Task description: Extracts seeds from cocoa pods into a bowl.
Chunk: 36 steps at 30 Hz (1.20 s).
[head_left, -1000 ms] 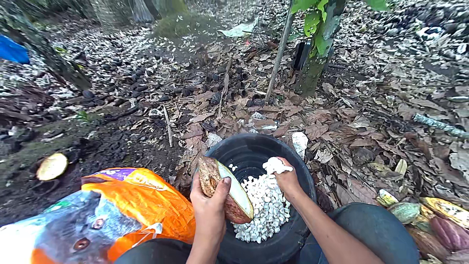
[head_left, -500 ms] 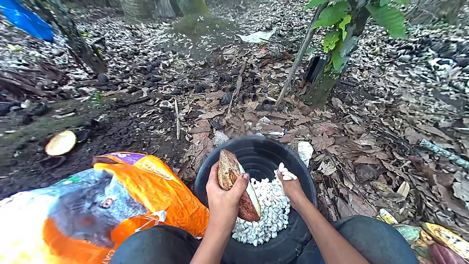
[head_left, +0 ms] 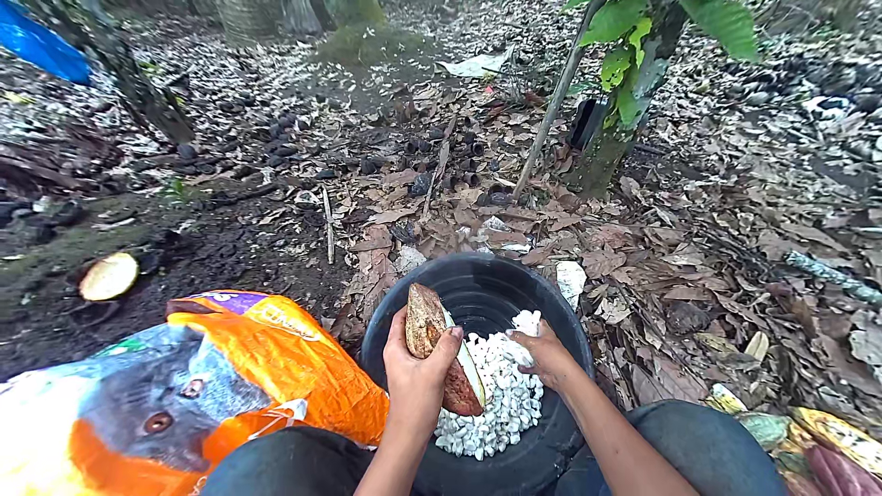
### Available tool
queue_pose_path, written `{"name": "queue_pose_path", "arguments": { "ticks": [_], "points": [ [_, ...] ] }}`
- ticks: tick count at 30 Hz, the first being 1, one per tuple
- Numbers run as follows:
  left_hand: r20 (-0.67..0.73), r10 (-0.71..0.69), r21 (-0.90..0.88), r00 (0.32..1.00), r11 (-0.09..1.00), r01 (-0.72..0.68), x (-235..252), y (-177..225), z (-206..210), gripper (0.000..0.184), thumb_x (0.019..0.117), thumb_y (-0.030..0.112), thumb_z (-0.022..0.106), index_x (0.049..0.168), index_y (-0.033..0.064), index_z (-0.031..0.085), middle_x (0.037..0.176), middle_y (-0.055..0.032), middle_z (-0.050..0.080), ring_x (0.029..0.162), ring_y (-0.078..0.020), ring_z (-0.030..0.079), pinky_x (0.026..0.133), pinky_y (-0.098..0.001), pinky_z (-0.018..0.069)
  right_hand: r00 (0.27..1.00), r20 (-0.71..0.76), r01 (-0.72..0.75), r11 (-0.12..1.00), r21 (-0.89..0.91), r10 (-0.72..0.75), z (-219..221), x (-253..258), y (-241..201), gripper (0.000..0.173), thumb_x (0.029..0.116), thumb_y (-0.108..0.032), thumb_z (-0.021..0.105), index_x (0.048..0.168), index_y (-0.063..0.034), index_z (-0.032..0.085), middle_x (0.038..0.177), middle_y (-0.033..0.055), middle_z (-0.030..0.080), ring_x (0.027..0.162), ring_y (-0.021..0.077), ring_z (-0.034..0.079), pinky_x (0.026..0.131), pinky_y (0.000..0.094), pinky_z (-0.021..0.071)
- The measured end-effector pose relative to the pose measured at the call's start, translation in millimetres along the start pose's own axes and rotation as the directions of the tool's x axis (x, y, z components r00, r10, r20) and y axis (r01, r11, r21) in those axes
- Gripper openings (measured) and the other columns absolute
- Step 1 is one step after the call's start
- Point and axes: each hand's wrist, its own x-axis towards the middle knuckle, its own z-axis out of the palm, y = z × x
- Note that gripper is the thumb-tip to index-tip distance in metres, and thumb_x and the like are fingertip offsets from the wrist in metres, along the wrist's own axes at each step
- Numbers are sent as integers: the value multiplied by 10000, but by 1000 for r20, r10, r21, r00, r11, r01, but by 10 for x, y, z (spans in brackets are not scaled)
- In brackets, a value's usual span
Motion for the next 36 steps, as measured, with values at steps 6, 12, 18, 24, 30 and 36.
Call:
{"name": "queue_pose_path", "arguments": {
  "ticks": [6, 12, 18, 24, 30, 36],
  "points": [
    [11, -9, 22, 1000, 1000, 8, -4, -30, 18, 660, 762, 252, 745, 1326, 6, 508, 965, -34, 689, 813, -99, 713, 689, -262, 620, 992, 45, 119, 993, -20, -118, -11, 24, 16, 671, 958, 30, 609, 1555, -116, 338, 1050, 166, 590, 671, 183, 572, 539, 316, 477],
    [5, -14, 25, 1000, 1000, 13, -5, -48, 27, 670, 755, 260, 751, 1324, 2, 510, 967, -30, 692, 814, -95, 716, 694, -262, 621, 988, -31, 150, 989, -14, -151, -19, -1, -51, 237, 1053, -70, 493, 1250, -25, 617, 761, 48, 565, 538, 106, 479, 468, 252, 389],
    [2, -10, 35, 1000, 999, 9, 11, -75, 24, 683, 752, 276, 757, 1330, 9, 510, 977, -30, 693, 821, -93, 717, 699, -265, 624, 975, -38, 175, 866, -469, -217, -63, 184, 117, 263, 1070, -213, 532, 1016, 10, 661, 790, 87, 606, 702, 187, 584, 698, 391, 499],
    [-8, -10, 20, 1000, 1000, 10, 12, -48, 4, 672, 757, 261, 745, 1324, -6, 503, 955, -27, 693, 803, -87, 715, 682, -255, 621, 998, 30, 53, 443, -895, -58, -111, 284, 208, 496, 1019, -329, 597, 1494, -211, 520, 1334, 180, 650, 1276, 400, 585, 1033, 656, 428],
    [-27, 14, 40, 1000, 999, -13, 35, -1, -44, 678, 752, 271, 754, 1310, -26, 510, 962, -21, 691, 814, -75, 710, 690, -235, 614, 988, 147, 120, 407, -906, 36, -31, 881, 840, 534, 1016, -211, 588, 1537, -211, 474, 1426, 178, 601, 1300, 410, 579, 1051, 650, 445],
    [-70, -28, 102, 997, 994, 35, 94, -70, -75, 700, 747, 273, 752, 1323, -40, 507, 1000, -29, 689, 857, -70, 705, 720, -226, 609, 985, 123, 93, 235, -967, 119, 194, 1199, 1243, 651, 1005, -185, 578, 1611, -256, 348, 1472, 236, 532, 1346, 444, 523, 1051, 615, 462]
  ]
}}
